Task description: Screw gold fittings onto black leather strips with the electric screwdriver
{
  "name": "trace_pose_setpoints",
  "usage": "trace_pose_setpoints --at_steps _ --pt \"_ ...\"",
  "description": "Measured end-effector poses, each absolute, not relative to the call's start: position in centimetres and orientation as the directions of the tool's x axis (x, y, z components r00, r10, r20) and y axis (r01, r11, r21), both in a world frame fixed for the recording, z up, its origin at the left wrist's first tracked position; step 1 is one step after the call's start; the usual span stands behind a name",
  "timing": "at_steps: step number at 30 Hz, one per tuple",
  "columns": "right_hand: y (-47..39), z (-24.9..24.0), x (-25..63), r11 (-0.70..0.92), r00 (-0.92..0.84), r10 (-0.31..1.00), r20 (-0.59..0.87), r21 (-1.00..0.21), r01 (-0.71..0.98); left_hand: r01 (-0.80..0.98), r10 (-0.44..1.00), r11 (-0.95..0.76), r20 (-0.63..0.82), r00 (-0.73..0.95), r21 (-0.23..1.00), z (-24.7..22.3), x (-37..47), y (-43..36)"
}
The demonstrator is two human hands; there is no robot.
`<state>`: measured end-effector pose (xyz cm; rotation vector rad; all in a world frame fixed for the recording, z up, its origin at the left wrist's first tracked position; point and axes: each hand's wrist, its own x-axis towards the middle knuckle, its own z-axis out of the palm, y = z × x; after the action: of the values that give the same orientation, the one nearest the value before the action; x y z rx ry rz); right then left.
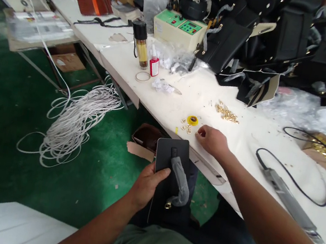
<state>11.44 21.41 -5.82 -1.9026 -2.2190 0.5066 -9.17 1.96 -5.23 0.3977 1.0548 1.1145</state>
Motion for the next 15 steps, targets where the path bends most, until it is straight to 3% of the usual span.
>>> trace_pose_setpoints --at_steps 3,5,7,9,12,15 --pt "20.7 -4.5 11.9 0.093 -0.134 0.988 -0.082 -0.387 0.918 -0.521 0.885 0.414 -0.463 0.039 0.746 -5.1 -9.0 1.8" --pt "19.1 -3.3 12.2 0.045 -0.1 0.993 -0.069 -0.555 0.831 -0.503 0.897 0.394 -0.442 0.028 0.769 -5.0 -8.8 1.7" --pt "16.3 -2.0 12.4 -0.028 -0.06 0.995 -0.077 -0.817 0.576 -0.463 0.909 0.379 -0.416 0.025 0.801 -4.9 -8.5 1.6" --pt "12.8 -0.9 12.4 -0.081 -0.065 0.993 -0.102 -0.958 0.276 -0.408 0.922 0.367 -0.385 0.04 0.836 -4.6 -8.0 1.5" --pt "7.7 -0.4 12.0 -0.103 -0.127 0.986 -0.107 -0.994 0.039 -0.295 0.942 0.332 -0.327 0.068 0.896 -4.0 -7.1 1.4" --pt "4.7 -1.0 11.9 -0.086 -0.093 0.992 -0.083 -0.996 -0.025 -0.126 0.961 0.269 -0.258 0.095 0.955 -3.4 -6.0 1.0"
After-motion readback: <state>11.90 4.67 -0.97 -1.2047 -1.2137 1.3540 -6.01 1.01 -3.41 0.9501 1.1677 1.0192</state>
